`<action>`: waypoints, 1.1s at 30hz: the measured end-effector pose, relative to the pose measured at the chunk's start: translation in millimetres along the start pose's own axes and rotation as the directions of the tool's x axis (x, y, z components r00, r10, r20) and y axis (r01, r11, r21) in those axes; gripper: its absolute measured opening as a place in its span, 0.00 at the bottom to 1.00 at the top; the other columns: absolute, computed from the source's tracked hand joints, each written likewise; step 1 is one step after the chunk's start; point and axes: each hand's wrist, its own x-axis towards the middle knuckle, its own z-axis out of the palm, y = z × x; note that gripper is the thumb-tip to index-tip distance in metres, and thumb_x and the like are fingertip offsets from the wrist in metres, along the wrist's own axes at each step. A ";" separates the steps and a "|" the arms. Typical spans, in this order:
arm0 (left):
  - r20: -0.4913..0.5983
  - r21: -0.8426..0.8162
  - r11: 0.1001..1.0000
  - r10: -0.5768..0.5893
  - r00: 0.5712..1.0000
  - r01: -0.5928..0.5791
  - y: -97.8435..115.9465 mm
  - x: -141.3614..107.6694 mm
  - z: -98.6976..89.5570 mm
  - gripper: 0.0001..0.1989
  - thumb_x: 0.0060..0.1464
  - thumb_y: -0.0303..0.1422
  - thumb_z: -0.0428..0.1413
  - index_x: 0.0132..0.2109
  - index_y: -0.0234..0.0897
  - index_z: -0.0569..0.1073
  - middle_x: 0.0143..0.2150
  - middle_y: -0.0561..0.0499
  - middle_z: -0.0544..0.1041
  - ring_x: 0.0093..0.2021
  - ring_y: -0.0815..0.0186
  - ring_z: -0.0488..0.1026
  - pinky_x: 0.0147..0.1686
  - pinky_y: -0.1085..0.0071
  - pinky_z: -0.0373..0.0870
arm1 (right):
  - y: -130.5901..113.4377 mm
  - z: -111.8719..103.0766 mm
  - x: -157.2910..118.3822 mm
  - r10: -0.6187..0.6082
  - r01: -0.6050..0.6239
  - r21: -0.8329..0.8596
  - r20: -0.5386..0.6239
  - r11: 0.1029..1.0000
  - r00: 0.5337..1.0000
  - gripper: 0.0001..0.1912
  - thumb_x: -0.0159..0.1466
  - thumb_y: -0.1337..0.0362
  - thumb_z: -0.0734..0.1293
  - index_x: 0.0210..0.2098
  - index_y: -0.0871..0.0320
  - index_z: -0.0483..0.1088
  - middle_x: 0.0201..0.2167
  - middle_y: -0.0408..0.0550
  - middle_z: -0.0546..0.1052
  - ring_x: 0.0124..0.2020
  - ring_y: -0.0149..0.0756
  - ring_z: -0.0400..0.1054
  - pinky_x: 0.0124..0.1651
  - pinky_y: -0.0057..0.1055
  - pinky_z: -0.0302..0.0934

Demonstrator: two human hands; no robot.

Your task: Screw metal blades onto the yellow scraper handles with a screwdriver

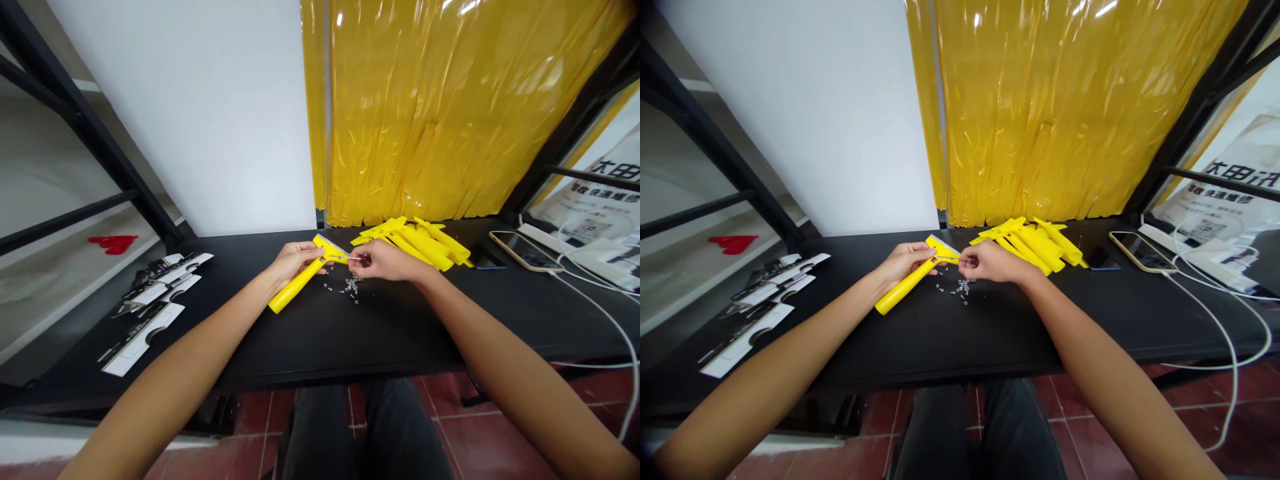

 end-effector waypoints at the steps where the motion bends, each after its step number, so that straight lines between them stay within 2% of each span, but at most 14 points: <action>1: -0.004 -0.007 1.000 -0.003 1.000 0.003 0.3 -1.5 2.8 0.10 0.49 0.29 0.68 0.38 0.30 0.78 0.42 0.37 0.83 0.41 0.53 0.82 0.33 0.65 0.81 | -1.7 -3.4 -1.3 0.006 -0.003 0.079 -0.036 0.997 0.999 0.04 0.59 0.65 0.67 0.32 0.58 0.74 0.26 0.41 0.73 0.27 0.29 0.64 0.32 0.28 0.57; 4: -0.011 -0.020 1.000 0.000 1.000 0.000 2.3 -8.9 16.6 0.09 0.50 0.28 0.68 0.38 0.30 0.77 0.40 0.38 0.83 0.40 0.53 0.82 0.33 0.64 0.80 | -5.9 -11.0 -3.4 0.040 0.003 0.258 -0.159 0.966 0.986 0.05 0.60 0.63 0.68 0.32 0.58 0.73 0.27 0.42 0.73 0.28 0.30 0.64 0.33 0.28 0.58; 7: 0.007 -0.015 1.000 0.027 1.000 -0.026 3.0 -16.3 34.3 0.10 0.50 0.28 0.68 0.38 0.30 0.77 0.38 0.39 0.82 0.39 0.53 0.82 0.33 0.63 0.81 | -8.0 -10.9 -2.1 0.050 0.033 0.321 -0.246 0.946 0.968 0.07 0.60 0.61 0.69 0.34 0.58 0.73 0.29 0.43 0.74 0.29 0.30 0.65 0.34 0.29 0.60; 11: -0.005 -0.013 0.998 0.068 0.998 -0.068 1.8 -15.8 49.8 0.10 0.49 0.28 0.68 0.37 0.31 0.76 0.37 0.41 0.82 0.38 0.54 0.82 0.34 0.62 0.81 | -7.4 -0.8 4.0 0.037 0.042 0.211 -0.358 0.977 0.933 0.10 0.63 0.58 0.68 0.36 0.58 0.76 0.28 0.43 0.76 0.27 0.30 0.63 0.32 0.30 0.57; 15: -0.055 -0.026 0.996 0.082 0.995 -0.083 1.7 -6.1 52.9 0.08 0.50 0.26 0.66 0.37 0.31 0.77 0.37 0.41 0.82 0.38 0.54 0.82 0.34 0.62 0.81 | -2.8 9.0 10.1 0.049 -0.009 0.086 -0.481 0.996 0.875 0.11 0.64 0.58 0.68 0.39 0.58 0.78 0.33 0.46 0.80 0.28 0.32 0.65 0.33 0.32 0.58; 20: -0.084 -0.046 0.992 0.116 0.990 -0.120 -2.3 -4.3 57.4 0.06 0.51 0.25 0.66 0.35 0.30 0.76 0.34 0.43 0.81 0.37 0.56 0.82 0.32 0.64 0.81 | 0.5 13.9 11.7 0.082 -0.016 0.134 -0.504 0.991 0.860 0.11 0.63 0.57 0.69 0.40 0.57 0.79 0.37 0.48 0.83 0.33 0.37 0.72 0.38 0.34 0.64; 25: -0.084 -0.042 0.987 0.154 0.984 -0.158 -8.9 -11.9 63.7 0.08 0.51 0.26 0.67 0.32 0.31 0.75 0.29 0.48 0.79 0.29 0.64 0.79 0.34 0.62 0.82 | -6.1 17.1 11.7 0.096 -0.013 0.168 -0.496 0.986 0.863 0.12 0.62 0.57 0.70 0.41 0.57 0.79 0.39 0.50 0.83 0.36 0.39 0.75 0.42 0.36 0.66; 28: -0.083 -0.034 0.985 0.163 0.983 -0.167 -9.5 -15.7 63.4 0.08 0.51 0.27 0.68 0.33 0.31 0.75 0.31 0.47 0.79 0.30 0.64 0.79 0.35 0.61 0.82 | -9.3 17.3 11.2 0.113 -0.033 0.165 -0.498 0.986 0.860 0.11 0.62 0.57 0.71 0.40 0.56 0.79 0.37 0.49 0.83 0.35 0.39 0.74 0.40 0.36 0.66; 30: -0.079 -0.028 0.986 0.164 0.983 -0.167 -9.1 -17.7 62.4 0.07 0.51 0.27 0.67 0.34 0.31 0.76 0.31 0.47 0.79 0.31 0.64 0.79 0.36 0.61 0.82 | -9.7 16.8 10.4 0.091 -0.029 0.129 -0.503 0.991 0.860 0.10 0.64 0.57 0.70 0.38 0.56 0.79 0.36 0.48 0.83 0.34 0.38 0.74 0.40 0.36 0.66; 33: -0.075 -0.025 0.986 0.161 0.984 -0.163 -9.3 -19.7 61.7 0.05 0.53 0.26 0.66 0.34 0.31 0.76 0.31 0.47 0.79 0.31 0.65 0.78 0.36 0.61 0.82 | -8.3 16.5 9.8 -0.018 0.048 0.048 -0.491 0.998 0.871 0.08 0.65 0.59 0.69 0.36 0.56 0.79 0.36 0.49 0.82 0.37 0.38 0.74 0.42 0.35 0.65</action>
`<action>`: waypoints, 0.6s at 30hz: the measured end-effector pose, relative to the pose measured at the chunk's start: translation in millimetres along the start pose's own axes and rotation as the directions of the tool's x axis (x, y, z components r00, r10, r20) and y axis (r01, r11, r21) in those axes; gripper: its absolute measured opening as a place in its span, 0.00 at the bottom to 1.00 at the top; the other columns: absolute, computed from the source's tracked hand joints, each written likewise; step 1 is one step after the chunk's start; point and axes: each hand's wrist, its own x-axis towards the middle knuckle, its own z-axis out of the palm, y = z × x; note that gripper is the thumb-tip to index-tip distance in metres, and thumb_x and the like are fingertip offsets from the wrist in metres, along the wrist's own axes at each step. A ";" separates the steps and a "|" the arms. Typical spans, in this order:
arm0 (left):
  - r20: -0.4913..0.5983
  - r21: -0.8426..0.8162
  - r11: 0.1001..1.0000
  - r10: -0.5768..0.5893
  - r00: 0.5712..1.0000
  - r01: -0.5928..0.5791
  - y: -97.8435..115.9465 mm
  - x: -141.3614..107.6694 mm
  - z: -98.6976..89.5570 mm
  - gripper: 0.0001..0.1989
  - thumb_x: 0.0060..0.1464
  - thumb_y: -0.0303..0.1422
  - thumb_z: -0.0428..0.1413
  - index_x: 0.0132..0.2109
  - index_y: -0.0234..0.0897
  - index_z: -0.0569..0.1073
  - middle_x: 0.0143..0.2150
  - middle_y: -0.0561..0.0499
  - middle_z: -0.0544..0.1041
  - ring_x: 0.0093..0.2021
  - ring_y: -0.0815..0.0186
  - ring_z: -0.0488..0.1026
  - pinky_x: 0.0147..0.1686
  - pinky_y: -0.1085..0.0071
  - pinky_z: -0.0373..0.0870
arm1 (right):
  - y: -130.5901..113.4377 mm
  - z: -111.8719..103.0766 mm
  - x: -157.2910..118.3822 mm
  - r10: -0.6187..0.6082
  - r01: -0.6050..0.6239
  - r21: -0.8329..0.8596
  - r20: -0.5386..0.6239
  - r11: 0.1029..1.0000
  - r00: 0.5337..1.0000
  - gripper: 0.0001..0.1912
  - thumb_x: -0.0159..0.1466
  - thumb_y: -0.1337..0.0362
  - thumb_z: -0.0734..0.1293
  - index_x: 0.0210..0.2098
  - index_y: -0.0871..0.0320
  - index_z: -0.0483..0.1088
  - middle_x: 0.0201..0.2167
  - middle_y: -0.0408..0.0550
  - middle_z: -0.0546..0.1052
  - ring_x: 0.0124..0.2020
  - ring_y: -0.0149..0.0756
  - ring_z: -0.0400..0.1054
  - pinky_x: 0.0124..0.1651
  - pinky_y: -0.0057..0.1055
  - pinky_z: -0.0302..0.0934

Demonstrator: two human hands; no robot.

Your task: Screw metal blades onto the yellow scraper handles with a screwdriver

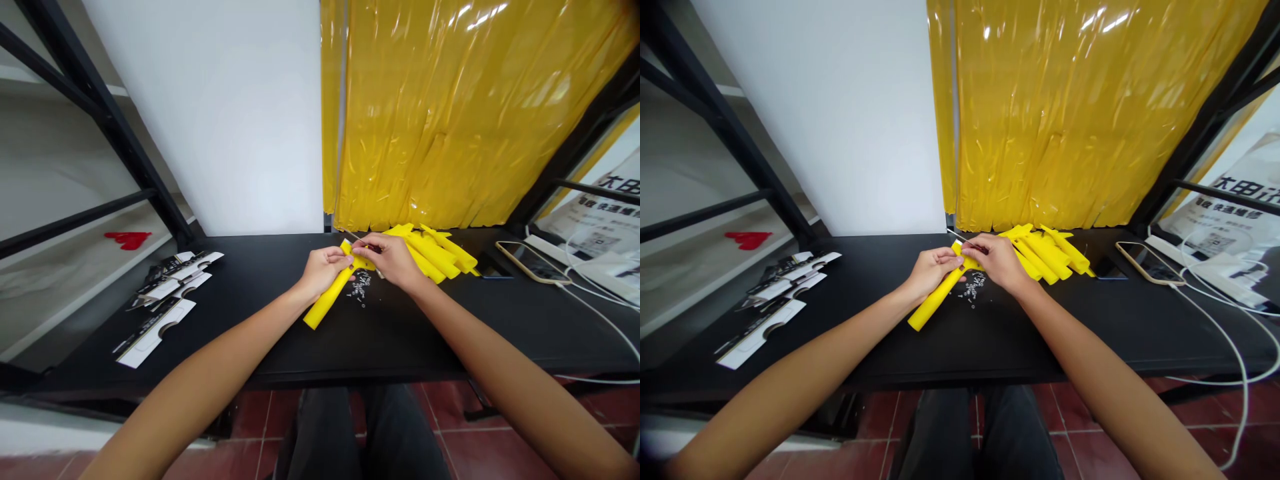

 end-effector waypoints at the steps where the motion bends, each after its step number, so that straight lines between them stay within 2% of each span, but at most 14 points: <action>1: -0.001 0.000 1.000 0.000 1.000 0.000 -0.3 -0.4 0.0 0.05 0.53 0.26 0.65 0.34 0.31 0.76 0.31 0.47 0.79 0.30 0.65 0.78 0.36 0.61 0.82 | 0.8 0.1 0.0 -0.037 0.037 -0.010 0.011 0.999 0.999 0.08 0.66 0.60 0.69 0.36 0.56 0.79 0.36 0.49 0.81 0.38 0.38 0.74 0.42 0.35 0.65; 3: 0.006 0.004 1.000 0.000 1.000 0.000 -1.1 -0.6 0.2 0.04 0.54 0.26 0.65 0.35 0.30 0.76 0.32 0.47 0.79 0.30 0.66 0.78 0.36 0.62 0.82 | 2.1 0.9 -0.1 -0.079 0.080 -0.034 0.028 0.996 0.996 0.08 0.66 0.61 0.68 0.36 0.57 0.79 0.36 0.50 0.80 0.37 0.38 0.73 0.41 0.35 0.64; 8: 0.009 0.025 1.000 0.015 1.000 -0.015 -4.0 0.0 -1.6 0.06 0.53 0.26 0.65 0.35 0.30 0.75 0.32 0.46 0.79 0.29 0.65 0.78 0.34 0.61 0.82 | 3.2 2.6 0.0 -0.080 0.082 -0.073 0.038 0.994 0.996 0.07 0.66 0.63 0.69 0.35 0.57 0.78 0.34 0.48 0.78 0.35 0.36 0.71 0.40 0.34 0.63; 13: 0.034 0.051 0.998 0.026 0.999 -0.028 -7.9 -0.1 -3.7 0.07 0.51 0.28 0.66 0.34 0.31 0.75 0.32 0.45 0.80 0.31 0.63 0.79 0.35 0.60 0.82 | 4.7 3.5 0.1 -0.094 0.095 -0.018 0.048 0.995 0.994 0.06 0.65 0.62 0.70 0.34 0.57 0.77 0.33 0.47 0.76 0.33 0.35 0.69 0.38 0.33 0.62; 18: 0.050 0.001 0.999 -0.034 0.998 0.034 -5.2 -1.4 -2.4 0.06 0.50 0.27 0.66 0.33 0.31 0.76 0.33 0.45 0.80 0.34 0.62 0.80 0.38 0.59 0.82 | 5.9 0.9 0.5 -0.135 0.131 0.055 0.081 0.990 0.987 0.07 0.66 0.61 0.69 0.35 0.56 0.77 0.35 0.48 0.77 0.37 0.37 0.71 0.42 0.35 0.64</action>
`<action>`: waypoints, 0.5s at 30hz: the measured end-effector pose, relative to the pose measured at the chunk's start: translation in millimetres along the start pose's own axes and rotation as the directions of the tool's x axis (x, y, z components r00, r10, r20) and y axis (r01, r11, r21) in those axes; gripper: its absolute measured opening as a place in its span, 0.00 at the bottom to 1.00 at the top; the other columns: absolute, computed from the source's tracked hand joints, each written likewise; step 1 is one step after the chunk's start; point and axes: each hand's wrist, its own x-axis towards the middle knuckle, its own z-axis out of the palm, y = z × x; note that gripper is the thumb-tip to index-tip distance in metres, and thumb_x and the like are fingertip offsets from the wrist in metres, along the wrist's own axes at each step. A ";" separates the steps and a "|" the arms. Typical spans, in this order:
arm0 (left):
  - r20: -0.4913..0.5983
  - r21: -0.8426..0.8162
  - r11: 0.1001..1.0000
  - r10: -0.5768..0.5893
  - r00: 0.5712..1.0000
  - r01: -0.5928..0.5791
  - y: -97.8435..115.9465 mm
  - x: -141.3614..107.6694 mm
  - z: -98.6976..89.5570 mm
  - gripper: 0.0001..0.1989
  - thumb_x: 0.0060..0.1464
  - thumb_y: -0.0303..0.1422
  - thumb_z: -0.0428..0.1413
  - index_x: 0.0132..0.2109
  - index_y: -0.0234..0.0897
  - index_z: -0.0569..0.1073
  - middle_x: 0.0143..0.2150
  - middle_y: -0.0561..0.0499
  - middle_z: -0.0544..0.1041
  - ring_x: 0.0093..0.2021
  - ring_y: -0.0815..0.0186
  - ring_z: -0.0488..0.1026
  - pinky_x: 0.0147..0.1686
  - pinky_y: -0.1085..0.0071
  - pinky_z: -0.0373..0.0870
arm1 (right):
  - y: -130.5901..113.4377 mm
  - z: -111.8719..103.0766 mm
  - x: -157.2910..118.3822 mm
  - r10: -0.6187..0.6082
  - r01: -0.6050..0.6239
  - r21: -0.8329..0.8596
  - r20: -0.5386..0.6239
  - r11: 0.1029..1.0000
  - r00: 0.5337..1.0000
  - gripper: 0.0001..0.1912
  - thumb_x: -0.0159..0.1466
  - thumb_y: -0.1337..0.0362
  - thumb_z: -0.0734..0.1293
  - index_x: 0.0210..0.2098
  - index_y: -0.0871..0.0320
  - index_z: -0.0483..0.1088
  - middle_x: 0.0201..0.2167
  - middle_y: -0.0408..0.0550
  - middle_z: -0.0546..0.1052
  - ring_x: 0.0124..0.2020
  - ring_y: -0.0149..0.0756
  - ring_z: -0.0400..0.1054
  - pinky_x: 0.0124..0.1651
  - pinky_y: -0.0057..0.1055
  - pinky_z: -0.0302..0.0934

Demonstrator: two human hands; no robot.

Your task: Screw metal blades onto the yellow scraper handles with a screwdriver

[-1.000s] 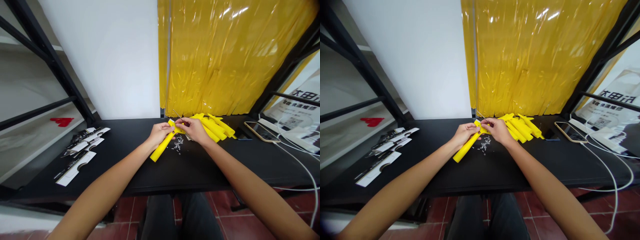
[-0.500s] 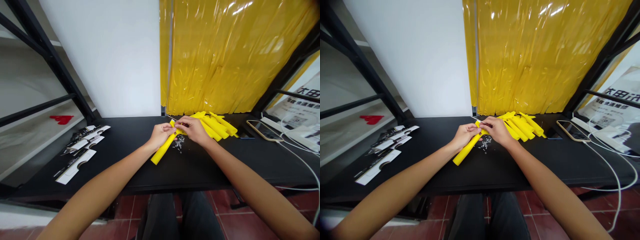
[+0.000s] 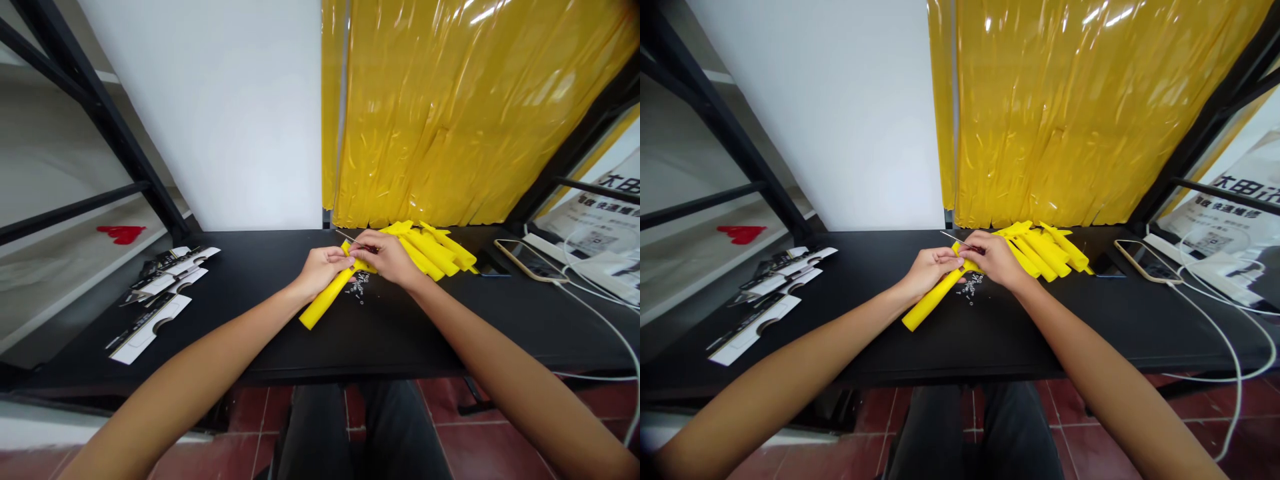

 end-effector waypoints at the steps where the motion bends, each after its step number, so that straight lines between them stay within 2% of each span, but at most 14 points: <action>1: 0.001 -0.011 1.000 -0.015 1.000 0.015 1.5 -0.3 0.3 0.06 0.49 0.26 0.66 0.33 0.31 0.76 0.33 0.45 0.80 0.34 0.61 0.80 0.38 0.59 0.82 | 0.2 -0.9 0.0 -0.001 0.001 0.016 0.008 1.000 1.000 0.07 0.66 0.61 0.69 0.35 0.56 0.78 0.35 0.49 0.77 0.37 0.37 0.71 0.43 0.36 0.64; 9: -0.020 -0.004 1.000 -0.020 1.000 0.020 7.6 -0.8 1.0 0.05 0.47 0.23 0.65 0.31 0.31 0.76 0.29 0.47 0.79 0.32 0.62 0.80 0.38 0.60 0.82 | 7.2 0.1 0.5 0.041 -0.042 0.092 0.021 0.995 0.999 0.09 0.65 0.57 0.70 0.35 0.56 0.77 0.36 0.49 0.77 0.38 0.37 0.70 0.43 0.36 0.64; 12: -0.028 0.000 1.000 0.001 1.000 -0.001 6.6 -0.8 0.7 0.05 0.47 0.23 0.65 0.33 0.31 0.77 0.30 0.47 0.80 0.30 0.63 0.80 0.37 0.60 0.82 | 7.5 6.3 1.1 0.176 -0.170 0.210 -0.009 0.963 0.984 0.12 0.61 0.55 0.73 0.38 0.57 0.76 0.37 0.48 0.77 0.37 0.36 0.70 0.43 0.35 0.64; 15: -0.028 0.007 1.000 0.009 1.000 -0.009 6.2 -0.3 0.7 0.06 0.47 0.24 0.66 0.34 0.31 0.77 0.31 0.46 0.80 0.30 0.62 0.80 0.37 0.60 0.82 | 5.4 11.3 1.9 0.329 -0.311 0.318 -0.003 0.896 0.944 0.19 0.56 0.53 0.75 0.42 0.58 0.74 0.34 0.46 0.76 0.34 0.34 0.69 0.41 0.34 0.65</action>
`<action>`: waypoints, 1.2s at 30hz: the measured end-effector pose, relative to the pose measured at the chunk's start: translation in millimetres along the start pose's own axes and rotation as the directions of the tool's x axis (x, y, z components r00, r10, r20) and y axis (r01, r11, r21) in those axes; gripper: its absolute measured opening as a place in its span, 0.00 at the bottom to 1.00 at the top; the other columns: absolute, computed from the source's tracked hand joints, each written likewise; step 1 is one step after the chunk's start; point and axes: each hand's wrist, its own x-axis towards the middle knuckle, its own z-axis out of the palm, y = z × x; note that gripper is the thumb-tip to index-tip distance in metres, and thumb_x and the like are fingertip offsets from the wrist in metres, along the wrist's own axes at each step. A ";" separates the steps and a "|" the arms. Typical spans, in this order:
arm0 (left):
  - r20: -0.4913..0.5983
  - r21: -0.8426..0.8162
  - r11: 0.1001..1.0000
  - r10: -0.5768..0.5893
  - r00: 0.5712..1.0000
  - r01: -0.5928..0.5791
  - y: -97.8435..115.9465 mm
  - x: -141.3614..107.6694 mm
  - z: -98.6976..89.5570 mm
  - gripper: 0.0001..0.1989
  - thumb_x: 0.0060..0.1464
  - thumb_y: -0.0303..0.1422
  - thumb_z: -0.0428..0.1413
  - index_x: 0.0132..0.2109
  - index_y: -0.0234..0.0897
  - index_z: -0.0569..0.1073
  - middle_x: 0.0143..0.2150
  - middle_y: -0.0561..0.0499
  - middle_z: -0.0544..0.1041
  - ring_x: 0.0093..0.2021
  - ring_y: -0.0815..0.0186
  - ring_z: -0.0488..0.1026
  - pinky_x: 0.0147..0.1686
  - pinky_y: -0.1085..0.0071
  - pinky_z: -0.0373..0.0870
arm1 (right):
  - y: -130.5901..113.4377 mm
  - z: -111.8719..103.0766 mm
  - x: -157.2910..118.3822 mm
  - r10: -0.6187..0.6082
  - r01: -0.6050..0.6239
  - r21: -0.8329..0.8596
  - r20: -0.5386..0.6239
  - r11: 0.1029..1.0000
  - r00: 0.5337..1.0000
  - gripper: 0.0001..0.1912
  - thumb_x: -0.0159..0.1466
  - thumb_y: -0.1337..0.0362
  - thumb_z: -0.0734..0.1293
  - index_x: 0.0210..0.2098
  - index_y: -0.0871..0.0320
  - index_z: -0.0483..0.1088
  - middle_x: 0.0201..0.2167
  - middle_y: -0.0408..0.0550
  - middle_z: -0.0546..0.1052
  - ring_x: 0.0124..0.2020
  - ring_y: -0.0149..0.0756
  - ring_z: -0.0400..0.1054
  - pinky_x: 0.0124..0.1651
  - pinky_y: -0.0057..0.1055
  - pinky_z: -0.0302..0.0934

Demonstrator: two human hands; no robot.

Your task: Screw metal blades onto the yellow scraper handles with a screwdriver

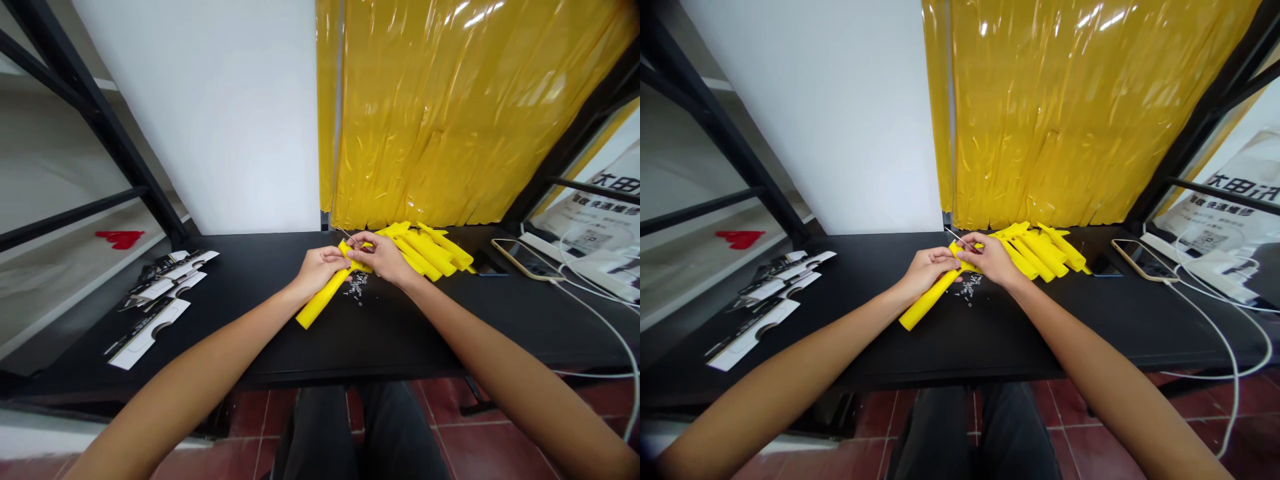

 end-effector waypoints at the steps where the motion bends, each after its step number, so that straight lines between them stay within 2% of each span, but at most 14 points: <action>1: -0.002 0.000 1.000 -0.007 1.000 0.007 0.2 0.4 0.0 0.06 0.47 0.24 0.66 0.34 0.31 0.77 0.31 0.46 0.80 0.31 0.62 0.80 0.37 0.61 0.82 | -0.6 0.4 0.0 0.026 -0.026 0.003 -0.022 1.000 0.999 0.20 0.56 0.52 0.75 0.42 0.58 0.74 0.34 0.46 0.77 0.33 0.34 0.69 0.40 0.33 0.65; 3: -0.018 -0.003 1.000 -0.024 1.000 0.024 1.1 2.2 -0.7 0.06 0.47 0.24 0.66 0.34 0.31 0.77 0.31 0.45 0.81 0.32 0.61 0.81 0.37 0.61 0.82 | -2.4 -2.1 0.2 0.023 -0.026 -0.029 -0.089 0.999 0.996 0.20 0.61 0.50 0.71 0.45 0.59 0.75 0.35 0.48 0.78 0.35 0.36 0.70 0.40 0.34 0.66; 5: -0.056 -0.009 0.999 -0.033 0.998 0.033 2.5 5.3 -2.8 0.06 0.47 0.24 0.66 0.33 0.31 0.76 0.32 0.45 0.81 0.33 0.60 0.81 0.36 0.61 0.82 | -4.7 -8.5 0.2 -0.062 0.042 -0.151 -0.135 0.988 0.989 0.19 0.68 0.51 0.64 0.48 0.59 0.75 0.39 0.51 0.79 0.38 0.39 0.72 0.44 0.36 0.66; 8: -0.133 -0.021 0.999 -0.036 0.990 0.033 5.9 11.4 -9.1 0.06 0.47 0.23 0.65 0.32 0.32 0.75 0.32 0.45 0.81 0.33 0.58 0.81 0.35 0.61 0.82 | -8.9 -20.1 -1.0 -0.226 0.193 -0.436 -0.025 0.879 0.974 0.18 0.71 0.56 0.61 0.52 0.56 0.75 0.42 0.53 0.81 0.41 0.42 0.74 0.47 0.39 0.65; 10: -0.179 -0.026 0.999 -0.026 0.984 0.022 8.6 14.9 -14.1 0.06 0.48 0.22 0.64 0.30 0.32 0.74 0.31 0.44 0.81 0.33 0.58 0.81 0.34 0.61 0.81 | -11.7 -25.5 -2.2 -0.242 0.238 -0.532 0.064 0.813 0.968 0.17 0.70 0.58 0.62 0.54 0.55 0.74 0.41 0.52 0.82 0.39 0.42 0.75 0.46 0.38 0.65; 13: -0.222 -0.013 1.000 -0.013 0.975 0.010 12.2 18.2 -20.0 0.05 0.48 0.21 0.63 0.30 0.32 0.75 0.31 0.44 0.81 0.33 0.58 0.81 0.35 0.62 0.81 | -14.3 -28.5 -3.2 -0.248 0.261 -0.552 0.101 0.792 0.964 0.14 0.70 0.60 0.63 0.50 0.56 0.75 0.40 0.51 0.82 0.37 0.41 0.75 0.43 0.36 0.66; 16: -0.237 -0.008 1.000 -0.018 0.971 0.016 13.9 19.2 -22.6 0.04 0.48 0.22 0.63 0.31 0.32 0.75 0.31 0.44 0.81 0.34 0.58 0.81 0.36 0.62 0.81 | -14.1 -28.6 -2.5 -0.282 0.302 -0.560 0.123 0.771 0.951 0.12 0.70 0.62 0.62 0.47 0.56 0.76 0.43 0.51 0.82 0.41 0.41 0.76 0.47 0.37 0.66; 23: -0.239 0.008 1.000 -0.024 0.971 0.027 12.1 19.3 -22.6 0.03 0.48 0.22 0.62 0.30 0.32 0.76 0.32 0.44 0.82 0.33 0.59 0.81 0.35 0.63 0.81 | -10.5 -29.7 -1.1 -0.291 0.327 -0.573 0.157 0.752 0.944 0.12 0.70 0.63 0.62 0.47 0.55 0.77 0.46 0.52 0.82 0.45 0.44 0.76 0.50 0.40 0.66; 30: -0.234 0.011 1.000 0.000 0.972 0.003 10.2 19.6 -22.5 0.04 0.46 0.24 0.64 0.30 0.32 0.76 0.32 0.44 0.82 0.32 0.59 0.81 0.34 0.63 0.81 | -10.3 -28.1 -1.4 -0.290 0.344 -0.583 0.188 0.736 0.938 0.12 0.71 0.65 0.62 0.47 0.55 0.76 0.44 0.50 0.82 0.43 0.41 0.76 0.49 0.39 0.68; 33: -0.222 0.037 0.999 0.032 0.975 -0.025 6.1 21.5 -24.9 0.04 0.45 0.25 0.64 0.30 0.33 0.76 0.30 0.45 0.82 0.31 0.60 0.81 0.33 0.63 0.81 | -5.9 -28.5 -0.7 -0.308 0.362 -0.581 0.193 0.729 0.932 0.12 0.71 0.64 0.62 0.47 0.55 0.77 0.44 0.49 0.82 0.43 0.40 0.76 0.49 0.38 0.68; 36: -0.210 0.120 0.989 0.111 0.971 -0.087 0.7 24.0 -27.9 0.06 0.44 0.25 0.65 0.30 0.33 0.75 0.28 0.47 0.81 0.27 0.62 0.79 0.30 0.65 0.81 | -2.3 -30.0 -0.9 -0.328 0.368 -0.647 0.188 0.668 0.926 0.14 0.72 0.62 0.61 0.49 0.53 0.78 0.42 0.51 0.81 0.41 0.41 0.76 0.47 0.38 0.68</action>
